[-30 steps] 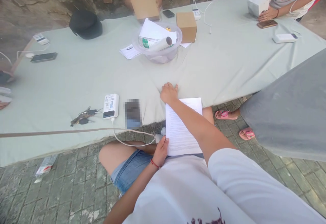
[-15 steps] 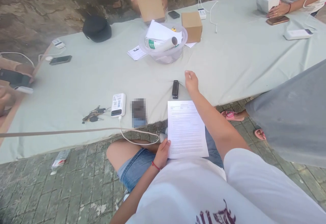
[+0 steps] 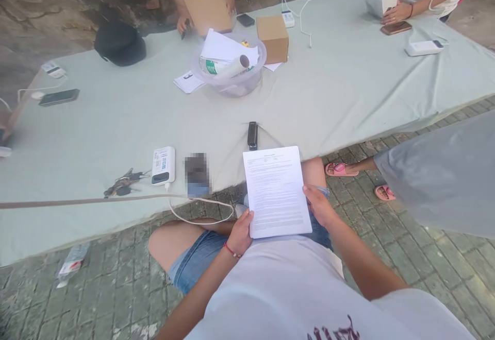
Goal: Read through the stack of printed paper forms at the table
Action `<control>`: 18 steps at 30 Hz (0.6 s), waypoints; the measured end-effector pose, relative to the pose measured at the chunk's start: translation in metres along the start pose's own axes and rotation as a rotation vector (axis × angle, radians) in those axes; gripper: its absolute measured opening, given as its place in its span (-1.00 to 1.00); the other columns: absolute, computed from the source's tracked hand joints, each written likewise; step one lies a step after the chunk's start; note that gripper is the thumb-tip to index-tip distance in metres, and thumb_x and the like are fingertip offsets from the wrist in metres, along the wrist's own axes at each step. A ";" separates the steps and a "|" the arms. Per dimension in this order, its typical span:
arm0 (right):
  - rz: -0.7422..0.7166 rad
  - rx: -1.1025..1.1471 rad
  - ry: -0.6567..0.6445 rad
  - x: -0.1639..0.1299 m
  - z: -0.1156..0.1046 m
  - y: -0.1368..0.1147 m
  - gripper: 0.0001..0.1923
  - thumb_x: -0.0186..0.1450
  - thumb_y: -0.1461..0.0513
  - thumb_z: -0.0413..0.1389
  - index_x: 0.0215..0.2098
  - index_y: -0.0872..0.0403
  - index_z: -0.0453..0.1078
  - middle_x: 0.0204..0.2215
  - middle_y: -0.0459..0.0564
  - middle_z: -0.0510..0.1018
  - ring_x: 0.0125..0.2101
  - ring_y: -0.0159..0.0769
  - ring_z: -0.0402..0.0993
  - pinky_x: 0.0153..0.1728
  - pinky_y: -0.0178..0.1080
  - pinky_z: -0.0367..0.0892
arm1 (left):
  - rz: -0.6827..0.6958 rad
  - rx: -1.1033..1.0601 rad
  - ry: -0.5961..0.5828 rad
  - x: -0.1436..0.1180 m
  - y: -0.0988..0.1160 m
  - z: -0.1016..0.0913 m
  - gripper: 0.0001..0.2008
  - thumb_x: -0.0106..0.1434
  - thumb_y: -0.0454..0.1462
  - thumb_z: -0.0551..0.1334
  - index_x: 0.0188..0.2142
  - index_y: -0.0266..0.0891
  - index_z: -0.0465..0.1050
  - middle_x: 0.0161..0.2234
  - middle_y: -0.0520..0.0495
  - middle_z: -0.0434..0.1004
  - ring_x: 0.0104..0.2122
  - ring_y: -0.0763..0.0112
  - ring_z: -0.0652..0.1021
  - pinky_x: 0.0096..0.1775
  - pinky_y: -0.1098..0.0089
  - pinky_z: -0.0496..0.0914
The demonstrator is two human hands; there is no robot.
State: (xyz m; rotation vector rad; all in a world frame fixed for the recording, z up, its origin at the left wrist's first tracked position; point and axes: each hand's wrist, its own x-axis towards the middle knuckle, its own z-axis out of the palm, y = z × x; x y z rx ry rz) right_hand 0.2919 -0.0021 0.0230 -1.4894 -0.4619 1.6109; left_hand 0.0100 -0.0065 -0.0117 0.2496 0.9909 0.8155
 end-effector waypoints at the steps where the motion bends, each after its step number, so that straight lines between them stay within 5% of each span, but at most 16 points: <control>1: 0.007 0.022 -0.032 0.003 0.005 -0.003 -0.45 0.17 -0.17 0.37 -0.02 -0.06 0.54 -0.05 0.05 0.72 -0.04 0.02 0.68 -0.03 0.01 0.61 | 0.000 -0.009 -0.004 -0.001 0.001 0.001 -0.45 0.17 -0.05 0.53 0.05 -0.25 0.52 0.03 -0.22 0.67 0.13 0.02 0.60 0.24 0.04 0.41; 7: 0.064 0.035 -0.219 0.026 0.027 -0.014 -0.48 0.07 -0.04 0.50 -0.12 0.05 0.60 -0.15 0.11 0.75 -0.11 0.06 0.70 0.07 0.10 0.54 | 0.048 -0.016 0.033 -0.014 0.010 -0.003 -0.52 0.18 -0.07 0.52 0.02 -0.20 0.55 0.05 -0.21 0.66 0.20 0.00 0.56 0.28 0.06 0.40; 18: 0.019 -0.036 -0.229 0.035 0.058 -0.009 -0.47 0.08 -0.09 0.47 -0.12 0.03 0.60 -0.15 0.03 0.75 -0.10 0.02 0.68 0.12 0.10 0.50 | -0.004 0.049 0.048 -0.028 0.027 -0.023 -0.56 0.05 -0.09 0.59 -0.16 -0.29 0.66 -0.04 -0.28 0.71 0.21 -0.14 0.55 0.30 -0.05 0.37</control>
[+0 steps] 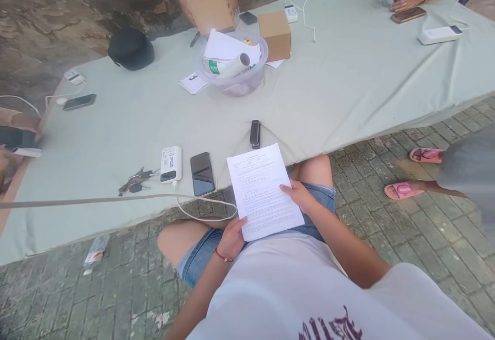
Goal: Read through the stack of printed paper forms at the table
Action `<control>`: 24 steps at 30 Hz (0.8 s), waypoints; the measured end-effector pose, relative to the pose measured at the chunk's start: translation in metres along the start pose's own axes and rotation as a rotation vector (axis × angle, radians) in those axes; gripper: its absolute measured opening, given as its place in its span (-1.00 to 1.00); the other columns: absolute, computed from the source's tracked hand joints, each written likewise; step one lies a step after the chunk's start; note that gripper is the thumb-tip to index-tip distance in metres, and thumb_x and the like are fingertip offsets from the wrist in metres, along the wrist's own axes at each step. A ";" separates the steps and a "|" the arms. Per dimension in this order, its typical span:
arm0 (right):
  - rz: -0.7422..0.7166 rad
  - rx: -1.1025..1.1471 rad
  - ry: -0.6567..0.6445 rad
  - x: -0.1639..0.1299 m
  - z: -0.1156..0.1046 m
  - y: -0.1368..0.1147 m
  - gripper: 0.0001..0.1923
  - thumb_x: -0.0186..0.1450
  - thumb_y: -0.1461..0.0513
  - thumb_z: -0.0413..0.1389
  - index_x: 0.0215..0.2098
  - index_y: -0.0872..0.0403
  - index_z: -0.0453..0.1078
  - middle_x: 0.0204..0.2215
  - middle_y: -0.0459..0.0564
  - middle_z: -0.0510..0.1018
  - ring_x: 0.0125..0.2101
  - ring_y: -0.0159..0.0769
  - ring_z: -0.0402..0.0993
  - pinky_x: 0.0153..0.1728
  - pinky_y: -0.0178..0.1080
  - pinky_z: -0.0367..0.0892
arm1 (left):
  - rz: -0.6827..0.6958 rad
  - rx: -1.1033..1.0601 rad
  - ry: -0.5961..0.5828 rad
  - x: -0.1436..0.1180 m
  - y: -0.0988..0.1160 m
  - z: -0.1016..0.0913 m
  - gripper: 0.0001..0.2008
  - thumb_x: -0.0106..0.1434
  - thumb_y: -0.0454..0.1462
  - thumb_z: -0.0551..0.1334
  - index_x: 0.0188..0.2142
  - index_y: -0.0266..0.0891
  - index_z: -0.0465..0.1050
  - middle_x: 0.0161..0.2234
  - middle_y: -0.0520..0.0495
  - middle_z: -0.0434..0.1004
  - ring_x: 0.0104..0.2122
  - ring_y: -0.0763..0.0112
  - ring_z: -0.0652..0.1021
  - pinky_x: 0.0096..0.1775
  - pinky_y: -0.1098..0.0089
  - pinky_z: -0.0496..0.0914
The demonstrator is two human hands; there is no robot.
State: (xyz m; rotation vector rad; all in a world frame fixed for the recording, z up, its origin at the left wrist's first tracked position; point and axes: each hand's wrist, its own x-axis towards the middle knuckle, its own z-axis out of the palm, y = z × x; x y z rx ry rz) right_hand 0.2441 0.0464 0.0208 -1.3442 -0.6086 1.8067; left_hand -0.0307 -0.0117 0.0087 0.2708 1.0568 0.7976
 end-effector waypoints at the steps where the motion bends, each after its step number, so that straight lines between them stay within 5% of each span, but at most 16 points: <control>1: -0.010 0.005 0.033 0.001 0.000 0.002 -0.47 0.09 -0.08 0.47 -0.09 0.01 0.58 -0.12 0.02 0.75 -0.08 0.02 0.68 0.11 0.09 0.50 | 0.016 0.016 0.012 0.001 0.000 0.002 -0.55 0.04 -0.10 0.60 -0.15 -0.29 0.65 -0.04 -0.29 0.71 0.20 -0.14 0.56 0.30 -0.05 0.37; 7: -0.026 0.013 0.150 -0.002 -0.017 0.012 -0.43 0.02 0.02 0.52 -0.06 -0.03 0.53 -0.05 0.01 0.73 -0.02 0.05 0.67 0.10 0.09 0.54 | 0.086 0.042 0.047 0.009 -0.003 0.013 -0.43 -0.06 -0.20 0.65 -0.06 -0.30 0.62 -0.05 -0.29 0.72 0.15 -0.14 0.60 0.27 -0.09 0.40; 13: 0.017 -0.048 0.178 -0.007 -0.043 0.004 -0.48 0.01 -0.03 0.51 -0.14 0.00 0.62 -0.07 0.06 0.74 0.00 0.12 0.67 0.15 0.12 0.53 | 0.052 -0.037 0.062 0.016 -0.006 0.010 -0.41 0.08 0.09 0.55 -0.08 -0.28 0.65 0.00 -0.29 0.70 0.18 -0.10 0.58 0.30 -0.02 0.38; 17: -0.040 -0.107 0.227 -0.001 -0.067 -0.002 -0.49 0.03 -0.05 0.51 -0.13 0.01 0.66 -0.06 0.05 0.73 0.08 0.17 0.63 0.25 0.15 0.45 | 0.032 0.038 0.044 0.017 -0.005 0.007 -0.53 0.01 -0.03 0.61 -0.23 -0.32 0.67 -0.13 -0.30 0.73 0.15 -0.16 0.59 0.28 -0.02 0.40; 24: -0.112 -0.151 0.284 -0.005 -0.096 -0.008 -0.51 0.10 -0.02 0.48 -0.07 0.01 0.66 -0.12 0.06 0.75 0.10 0.17 0.61 0.25 0.23 0.43 | 0.067 0.059 0.126 0.017 -0.007 0.008 -0.45 -0.08 -0.10 0.66 -0.15 -0.35 0.67 -0.19 -0.29 0.73 -0.05 -0.10 0.69 0.14 -0.03 0.50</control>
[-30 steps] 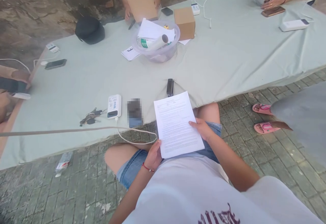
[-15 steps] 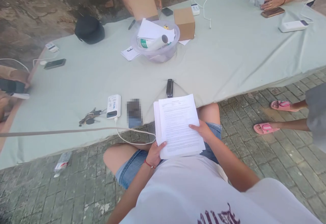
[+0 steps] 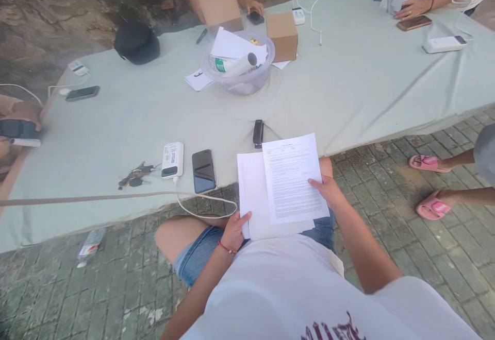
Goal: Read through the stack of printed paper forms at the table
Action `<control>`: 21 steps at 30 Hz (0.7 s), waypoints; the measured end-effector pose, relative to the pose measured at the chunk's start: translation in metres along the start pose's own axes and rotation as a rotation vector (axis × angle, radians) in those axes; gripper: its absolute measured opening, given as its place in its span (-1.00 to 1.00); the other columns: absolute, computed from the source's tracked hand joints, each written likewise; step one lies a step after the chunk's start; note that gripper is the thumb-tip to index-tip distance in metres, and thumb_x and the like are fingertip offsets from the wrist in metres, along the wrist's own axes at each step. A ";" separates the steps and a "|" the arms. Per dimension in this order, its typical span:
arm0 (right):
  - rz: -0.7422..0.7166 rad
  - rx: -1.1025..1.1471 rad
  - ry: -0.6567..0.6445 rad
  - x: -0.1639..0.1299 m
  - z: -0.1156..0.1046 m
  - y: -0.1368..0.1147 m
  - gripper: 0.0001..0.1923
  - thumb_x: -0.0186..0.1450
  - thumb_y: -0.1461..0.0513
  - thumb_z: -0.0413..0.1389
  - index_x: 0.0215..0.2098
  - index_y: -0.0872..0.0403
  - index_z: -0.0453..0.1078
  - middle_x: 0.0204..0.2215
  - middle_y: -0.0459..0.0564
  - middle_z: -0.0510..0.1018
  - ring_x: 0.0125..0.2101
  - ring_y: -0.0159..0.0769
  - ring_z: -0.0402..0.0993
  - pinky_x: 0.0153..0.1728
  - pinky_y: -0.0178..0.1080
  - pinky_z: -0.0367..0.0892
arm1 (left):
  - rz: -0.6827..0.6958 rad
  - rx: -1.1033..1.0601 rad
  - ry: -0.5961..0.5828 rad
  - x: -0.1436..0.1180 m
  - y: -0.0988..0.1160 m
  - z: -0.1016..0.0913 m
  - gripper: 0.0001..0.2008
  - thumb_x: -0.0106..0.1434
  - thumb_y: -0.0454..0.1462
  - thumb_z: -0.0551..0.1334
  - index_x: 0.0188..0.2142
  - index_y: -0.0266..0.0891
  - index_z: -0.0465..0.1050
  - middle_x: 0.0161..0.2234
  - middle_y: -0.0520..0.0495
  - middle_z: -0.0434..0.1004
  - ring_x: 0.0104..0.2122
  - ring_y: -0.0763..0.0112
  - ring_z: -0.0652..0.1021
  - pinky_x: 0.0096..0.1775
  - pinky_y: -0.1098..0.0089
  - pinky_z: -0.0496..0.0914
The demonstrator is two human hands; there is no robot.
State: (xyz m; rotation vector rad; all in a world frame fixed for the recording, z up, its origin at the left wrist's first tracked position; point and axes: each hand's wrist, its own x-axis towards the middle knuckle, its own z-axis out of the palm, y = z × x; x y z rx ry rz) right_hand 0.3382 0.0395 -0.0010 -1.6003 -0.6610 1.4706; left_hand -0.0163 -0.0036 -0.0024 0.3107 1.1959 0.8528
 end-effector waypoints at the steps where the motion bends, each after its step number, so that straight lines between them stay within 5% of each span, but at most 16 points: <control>1: 0.006 -0.010 -0.011 -0.001 -0.001 -0.001 -0.50 0.10 -0.02 0.48 -0.06 0.01 0.66 -0.11 0.07 0.75 0.10 0.17 0.61 0.25 0.24 0.42 | 0.005 -0.002 0.006 0.000 0.000 0.000 -0.44 -0.09 -0.12 0.67 -0.14 -0.34 0.66 -0.17 -0.28 0.74 -0.07 -0.07 0.70 0.13 -0.02 0.51; 13: 0.095 -0.026 -0.244 -0.012 0.037 -0.003 -0.42 -0.06 0.00 0.57 -0.12 0.03 0.67 -0.03 0.08 0.72 0.11 0.19 0.60 0.33 0.28 0.29 | 0.000 -0.137 -0.048 -0.002 -0.004 0.002 -0.42 0.02 -0.09 0.62 -0.01 -0.30 0.63 -0.12 -0.26 0.73 0.05 -0.07 0.66 0.20 -0.02 0.47; 21: 0.035 0.069 -0.062 -0.005 0.013 -0.002 -0.34 -0.09 -0.03 0.58 -0.07 0.04 0.65 -0.03 0.08 0.73 0.15 0.21 0.57 0.34 0.27 0.30 | -0.030 -0.149 -0.057 0.001 -0.007 -0.003 -0.45 0.04 -0.10 0.62 -0.03 -0.27 0.61 -0.12 -0.24 0.73 0.04 -0.02 0.67 0.16 0.02 0.52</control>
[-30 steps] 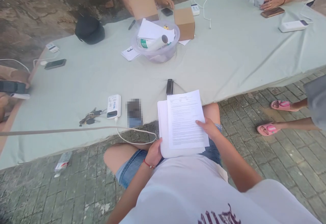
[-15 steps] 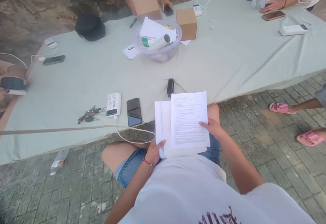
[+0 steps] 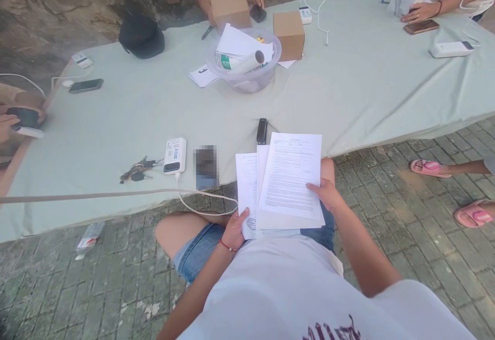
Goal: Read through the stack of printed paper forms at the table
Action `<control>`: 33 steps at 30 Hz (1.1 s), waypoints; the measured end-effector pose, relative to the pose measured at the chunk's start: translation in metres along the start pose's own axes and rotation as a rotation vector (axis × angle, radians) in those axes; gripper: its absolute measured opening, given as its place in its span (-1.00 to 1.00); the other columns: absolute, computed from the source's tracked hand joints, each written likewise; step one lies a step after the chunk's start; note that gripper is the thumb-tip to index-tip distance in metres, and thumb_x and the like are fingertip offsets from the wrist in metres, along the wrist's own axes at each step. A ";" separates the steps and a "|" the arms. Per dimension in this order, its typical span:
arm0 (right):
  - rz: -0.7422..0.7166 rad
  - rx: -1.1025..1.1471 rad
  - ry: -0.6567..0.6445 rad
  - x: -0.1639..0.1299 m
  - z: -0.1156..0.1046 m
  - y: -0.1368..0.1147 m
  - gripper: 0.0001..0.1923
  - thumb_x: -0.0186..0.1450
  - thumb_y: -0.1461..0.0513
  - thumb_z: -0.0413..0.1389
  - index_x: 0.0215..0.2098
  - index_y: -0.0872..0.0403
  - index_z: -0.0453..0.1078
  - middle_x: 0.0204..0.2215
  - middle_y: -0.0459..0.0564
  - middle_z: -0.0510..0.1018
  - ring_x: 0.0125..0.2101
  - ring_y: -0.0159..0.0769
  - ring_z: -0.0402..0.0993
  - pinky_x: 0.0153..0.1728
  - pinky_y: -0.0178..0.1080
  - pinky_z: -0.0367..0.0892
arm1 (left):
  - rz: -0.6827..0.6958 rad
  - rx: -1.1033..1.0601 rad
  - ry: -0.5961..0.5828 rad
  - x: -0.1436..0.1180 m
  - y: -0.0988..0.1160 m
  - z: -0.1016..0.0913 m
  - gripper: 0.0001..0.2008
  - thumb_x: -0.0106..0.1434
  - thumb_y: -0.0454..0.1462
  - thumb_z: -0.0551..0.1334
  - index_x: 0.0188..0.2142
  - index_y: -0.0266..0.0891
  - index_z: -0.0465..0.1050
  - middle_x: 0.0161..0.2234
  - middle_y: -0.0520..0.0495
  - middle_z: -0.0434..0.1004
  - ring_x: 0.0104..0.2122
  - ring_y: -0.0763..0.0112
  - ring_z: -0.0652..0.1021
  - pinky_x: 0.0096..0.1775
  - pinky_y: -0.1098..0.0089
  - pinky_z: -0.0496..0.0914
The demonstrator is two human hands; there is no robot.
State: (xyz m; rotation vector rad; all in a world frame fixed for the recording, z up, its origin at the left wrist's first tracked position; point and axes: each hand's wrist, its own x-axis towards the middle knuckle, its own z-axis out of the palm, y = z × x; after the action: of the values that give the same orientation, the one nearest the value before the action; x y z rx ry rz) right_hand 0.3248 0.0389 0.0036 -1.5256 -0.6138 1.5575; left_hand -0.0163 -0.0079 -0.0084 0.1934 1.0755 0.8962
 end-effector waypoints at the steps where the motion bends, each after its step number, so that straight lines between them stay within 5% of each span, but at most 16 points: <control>1: -0.015 -0.002 0.001 -0.001 -0.004 -0.001 -0.35 -0.06 -0.03 0.57 -0.05 0.03 0.65 -0.04 0.07 0.73 0.16 0.21 0.56 0.34 0.28 0.30 | -0.002 -0.004 -0.004 0.001 -0.001 0.000 -0.45 0.05 -0.11 0.61 -0.02 -0.27 0.60 -0.11 -0.25 0.73 0.05 -0.02 0.67 0.16 0.02 0.52; 9: 0.019 -0.022 -0.081 -0.015 0.008 -0.003 -0.36 -0.02 -0.05 0.55 -0.05 0.05 0.65 -0.03 0.08 0.73 0.11 0.18 0.60 0.32 0.26 0.34 | 0.001 -0.038 -0.004 0.002 -0.006 0.006 -0.42 0.10 0.02 0.56 -0.03 -0.30 0.62 -0.03 -0.30 0.70 0.13 -0.04 0.62 0.25 0.02 0.45; 16: 0.014 0.006 -0.083 -0.011 0.028 0.010 -0.42 0.05 -0.06 0.51 -0.05 0.01 0.63 -0.02 0.05 0.73 0.04 0.10 0.64 0.21 0.16 0.46 | -0.001 -0.074 -0.031 -0.001 -0.007 0.000 -0.43 0.12 -0.08 0.57 0.05 -0.30 0.60 -0.06 -0.28 0.72 0.14 -0.09 0.62 0.27 -0.04 0.42; 22: 0.019 -0.072 -0.048 -0.008 0.016 0.014 -0.43 0.02 -0.04 0.50 -0.06 -0.01 0.61 -0.12 0.00 0.75 -0.04 0.08 0.67 0.09 0.13 0.54 | 0.005 -0.051 -0.030 0.003 -0.010 0.000 -0.44 0.04 -0.06 0.61 -0.05 -0.32 0.64 -0.12 -0.26 0.74 0.09 -0.11 0.64 0.25 -0.05 0.44; 33: -0.036 -0.080 0.026 -0.015 -0.021 -0.004 -0.40 -0.06 -0.09 0.54 -0.13 0.00 0.65 -0.15 0.02 0.76 -0.04 0.13 0.68 0.22 0.21 0.42 | 0.039 -0.026 0.020 0.005 -0.012 0.004 -0.41 0.03 -0.02 0.61 -0.05 -0.30 0.62 -0.06 -0.29 0.72 0.16 -0.11 0.60 0.27 -0.03 0.42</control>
State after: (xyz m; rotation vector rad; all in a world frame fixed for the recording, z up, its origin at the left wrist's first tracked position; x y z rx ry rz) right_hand 0.3442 0.0244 0.0123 -1.5835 -0.6925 1.4997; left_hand -0.0060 -0.0110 -0.0162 0.1841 1.0814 0.9487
